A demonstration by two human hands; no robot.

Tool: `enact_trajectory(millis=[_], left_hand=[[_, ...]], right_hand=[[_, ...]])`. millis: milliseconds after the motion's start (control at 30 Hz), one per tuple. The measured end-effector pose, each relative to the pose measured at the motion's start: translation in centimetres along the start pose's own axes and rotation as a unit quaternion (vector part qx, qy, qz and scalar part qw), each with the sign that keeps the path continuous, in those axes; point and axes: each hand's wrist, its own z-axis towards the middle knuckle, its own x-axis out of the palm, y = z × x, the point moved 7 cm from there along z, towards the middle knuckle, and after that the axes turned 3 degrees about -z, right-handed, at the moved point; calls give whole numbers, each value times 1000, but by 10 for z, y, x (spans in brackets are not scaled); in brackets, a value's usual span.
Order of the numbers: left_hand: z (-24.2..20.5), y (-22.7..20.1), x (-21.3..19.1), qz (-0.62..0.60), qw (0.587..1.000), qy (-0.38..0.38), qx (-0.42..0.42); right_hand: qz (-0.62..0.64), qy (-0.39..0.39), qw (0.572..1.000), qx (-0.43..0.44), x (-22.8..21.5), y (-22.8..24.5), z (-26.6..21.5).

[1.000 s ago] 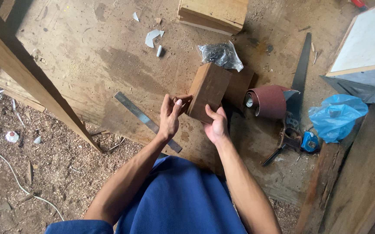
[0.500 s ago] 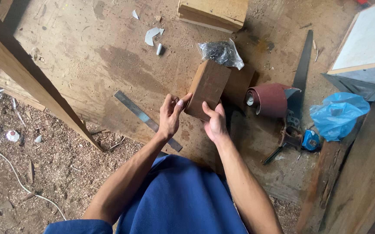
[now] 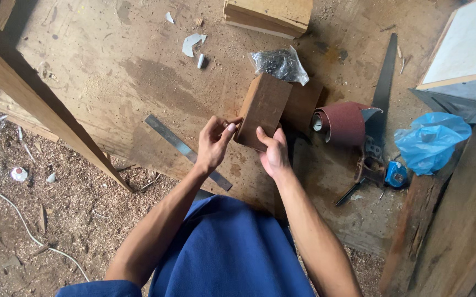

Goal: The person sands a small wooden block with a sanding sheet, then flips and repositions it to sand multiple sides. The person then picks up a second block and aligns the two blocks together on the workbench.

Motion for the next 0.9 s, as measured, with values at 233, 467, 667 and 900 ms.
enact_trajectory(millis=[233, 467, 667, 900], left_hand=[[9, -31, -2, 122, 990, 14, 65], [16, -61, 7, 233, 962, 37, 140], [5, -89, 23, 284, 924, 97, 239], [0, -98, 32, 275, 911, 123, 281]], right_hand=[[-5, -13, 1000, -7, -3, -2, 2], [-27, -31, 999, -17, -6, 1, 2], [-74, -56, 996, -16, -6, 3, 1], [-66, -59, 996, -14, -6, 2, 1]])
